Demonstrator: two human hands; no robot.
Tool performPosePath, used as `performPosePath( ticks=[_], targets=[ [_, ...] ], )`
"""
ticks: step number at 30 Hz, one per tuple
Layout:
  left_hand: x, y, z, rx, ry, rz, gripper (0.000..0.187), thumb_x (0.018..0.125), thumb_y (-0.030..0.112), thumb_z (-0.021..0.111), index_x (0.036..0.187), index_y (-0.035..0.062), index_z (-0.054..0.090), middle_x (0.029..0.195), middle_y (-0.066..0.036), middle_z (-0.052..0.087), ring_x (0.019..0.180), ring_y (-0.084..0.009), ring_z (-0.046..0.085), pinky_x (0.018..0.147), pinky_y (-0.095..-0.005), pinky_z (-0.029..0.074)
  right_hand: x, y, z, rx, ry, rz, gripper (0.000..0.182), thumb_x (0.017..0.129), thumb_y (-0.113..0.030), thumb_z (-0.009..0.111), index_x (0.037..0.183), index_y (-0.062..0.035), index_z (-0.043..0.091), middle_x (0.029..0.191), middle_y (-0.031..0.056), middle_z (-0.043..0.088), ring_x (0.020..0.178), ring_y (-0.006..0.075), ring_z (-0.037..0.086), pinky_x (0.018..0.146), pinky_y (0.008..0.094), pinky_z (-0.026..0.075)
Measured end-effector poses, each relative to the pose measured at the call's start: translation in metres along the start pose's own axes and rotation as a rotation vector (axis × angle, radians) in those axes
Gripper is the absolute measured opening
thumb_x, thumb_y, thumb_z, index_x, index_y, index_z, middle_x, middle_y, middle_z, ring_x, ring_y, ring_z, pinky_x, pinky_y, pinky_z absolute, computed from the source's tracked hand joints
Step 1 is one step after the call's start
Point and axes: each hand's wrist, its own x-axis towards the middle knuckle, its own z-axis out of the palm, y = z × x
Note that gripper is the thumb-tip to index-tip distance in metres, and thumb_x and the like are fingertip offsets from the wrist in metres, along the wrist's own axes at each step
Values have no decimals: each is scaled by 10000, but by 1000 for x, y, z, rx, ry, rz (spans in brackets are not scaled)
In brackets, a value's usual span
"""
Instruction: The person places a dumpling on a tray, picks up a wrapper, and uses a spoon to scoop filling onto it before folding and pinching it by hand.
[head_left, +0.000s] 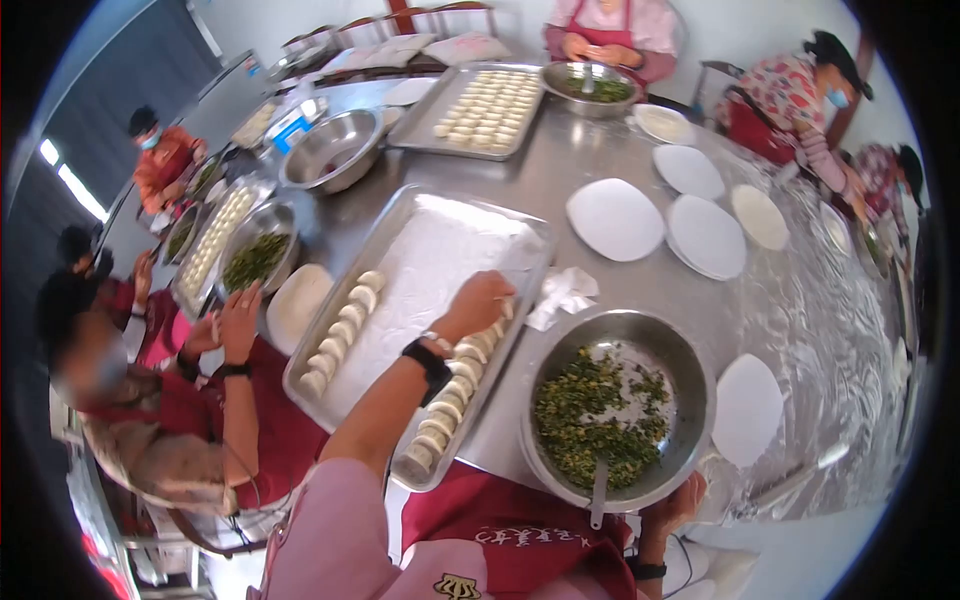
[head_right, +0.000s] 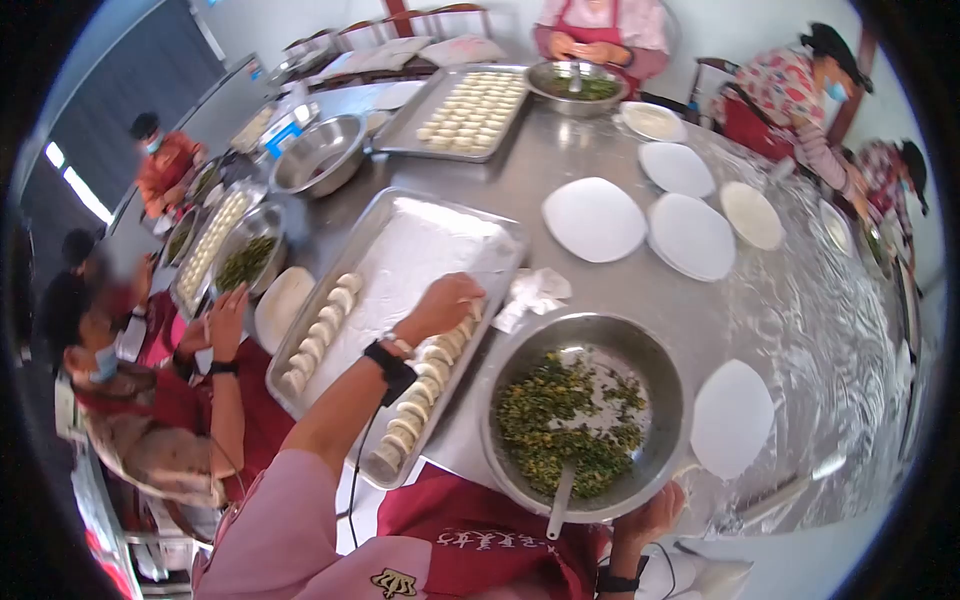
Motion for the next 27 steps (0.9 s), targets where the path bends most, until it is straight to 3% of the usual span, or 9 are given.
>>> performPosePath(
  ticks=[3, 6, 10, 15, 17, 19, 27],
  targets=[
    [-4, 2, 4, 182, -53, 4, 199, 736, 20, 657, 903, 86, 742, 1011, -162, 647, 992, -345, 591, 929, -423, 481, -7, 8, 4, 50, 11, -49, 214, 745, -62, 723, 949, -10, 685, 947, 125, 683, 960, 368, 611, 851, 467, 488],
    [-9, 2, -9, 150, -105, -44, 256, 757, 36, 669, 1000, 82, 737, 1057, -171, 637, 1020, -353, 588, 933, -432, 481, -5, -3, 1, 77, -1, -32, 212, 770, -93, 741, 955, -5, 686, 991, 133, 692, 970, 364, 622, 861, 468, 495],
    [-17, -2, -20, -22, 130, -128, 405, 801, 68, 678, 1206, 85, 686, 1083, -183, 643, 1068, -373, 593, 955, -446, 477, -11, 8, 5, 58, 2, -26, 203, 811, -114, 723, 973, 4, 687, 992, 144, 688, 971, 370, 620, 872, 469, 491],
    [-44, -30, -92, -113, 367, -244, 386, 805, 67, 688, 1191, 70, 682, 1132, -184, 660, 1077, -380, 613, 957, -430, 491, -13, 11, 8, 65, 31, -53, 201, 843, -116, 695, 1000, 8, 685, 997, 149, 686, 972, 376, 617, 880, 472, 488],
    [-66, -56, -117, 57, 464, -278, 370, 809, 61, 685, 1179, 62, 680, 1119, -187, 672, 1076, -387, 618, 953, -430, 496, -11, 8, 5, 68, 20, -55, 203, 855, -128, 682, 1004, 10, 686, 1000, 152, 684, 977, 376, 615, 880, 476, 486],
    [-87, -78, -142, 104, 498, -539, 358, 811, 80, 674, 1168, 55, 674, 1111, -197, 682, 1058, -398, 630, 933, -450, 502, -15, 15, 9, 54, 31, -58, 213, 845, -118, 697, 1015, 9, 685, 990, 153, 684, 956, 377, 614, 856, 470, 487],
    [-191, -142, -211, 465, 454, -837, 285, 805, 167, 611, 996, -18, 713, 1045, -256, 692, 1013, -446, 634, 887, -492, 509, -14, 12, 5, 30, -13, -80, 274, 811, -131, 722, 1043, 5, 668, 977, 143, 665, 976, 383, 595, 861, 475, 465]
  ],
)
